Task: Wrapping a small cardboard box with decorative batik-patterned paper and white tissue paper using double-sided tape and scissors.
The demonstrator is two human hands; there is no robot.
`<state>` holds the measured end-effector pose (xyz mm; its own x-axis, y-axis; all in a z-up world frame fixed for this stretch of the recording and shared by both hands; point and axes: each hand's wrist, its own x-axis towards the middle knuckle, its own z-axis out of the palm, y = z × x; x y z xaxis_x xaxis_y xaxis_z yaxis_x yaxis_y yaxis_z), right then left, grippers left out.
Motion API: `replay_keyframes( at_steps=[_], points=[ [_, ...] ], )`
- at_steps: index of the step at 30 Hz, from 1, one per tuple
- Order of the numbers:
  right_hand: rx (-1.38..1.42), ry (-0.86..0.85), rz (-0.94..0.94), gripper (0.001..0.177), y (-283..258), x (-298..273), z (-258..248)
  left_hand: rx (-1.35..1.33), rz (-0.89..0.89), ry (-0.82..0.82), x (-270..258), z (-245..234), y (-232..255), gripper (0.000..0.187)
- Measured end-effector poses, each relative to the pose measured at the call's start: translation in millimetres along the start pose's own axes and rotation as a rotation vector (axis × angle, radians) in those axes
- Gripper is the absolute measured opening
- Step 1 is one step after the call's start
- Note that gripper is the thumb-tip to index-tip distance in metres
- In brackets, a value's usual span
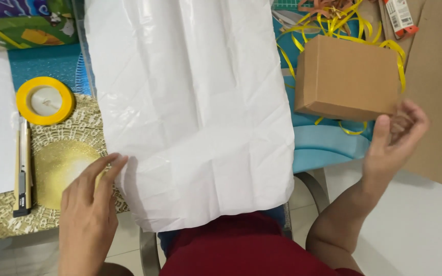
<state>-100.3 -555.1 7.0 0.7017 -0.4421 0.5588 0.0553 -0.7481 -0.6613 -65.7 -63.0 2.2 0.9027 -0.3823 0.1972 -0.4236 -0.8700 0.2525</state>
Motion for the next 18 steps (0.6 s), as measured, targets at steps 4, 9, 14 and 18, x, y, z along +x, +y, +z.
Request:
replay_keyframes(
  at_steps=[4,9,14,18],
  points=[
    [-0.262,-0.298,-0.183,0.096,-9.3,27.7,-19.6,-0.226,0.058,-0.351,-27.9,10.3,-18.8,0.089],
    [-0.228,-0.393,-0.127,0.082,-1.7,32.0,-18.6,-0.063,0.397,-0.156,-31.3,25.8,-6.9,0.128],
    [-0.176,-0.216,-0.372,0.065,-47.8,4.6,14.2,-0.303,0.359,-0.016,12.3,2.0,20.1,0.091],
    [-0.269,-0.793,-0.619,0.061,-92.8,-22.5,84.1,0.055,0.448,-0.047,70.9,32.9,49.1,0.103]
  ],
)
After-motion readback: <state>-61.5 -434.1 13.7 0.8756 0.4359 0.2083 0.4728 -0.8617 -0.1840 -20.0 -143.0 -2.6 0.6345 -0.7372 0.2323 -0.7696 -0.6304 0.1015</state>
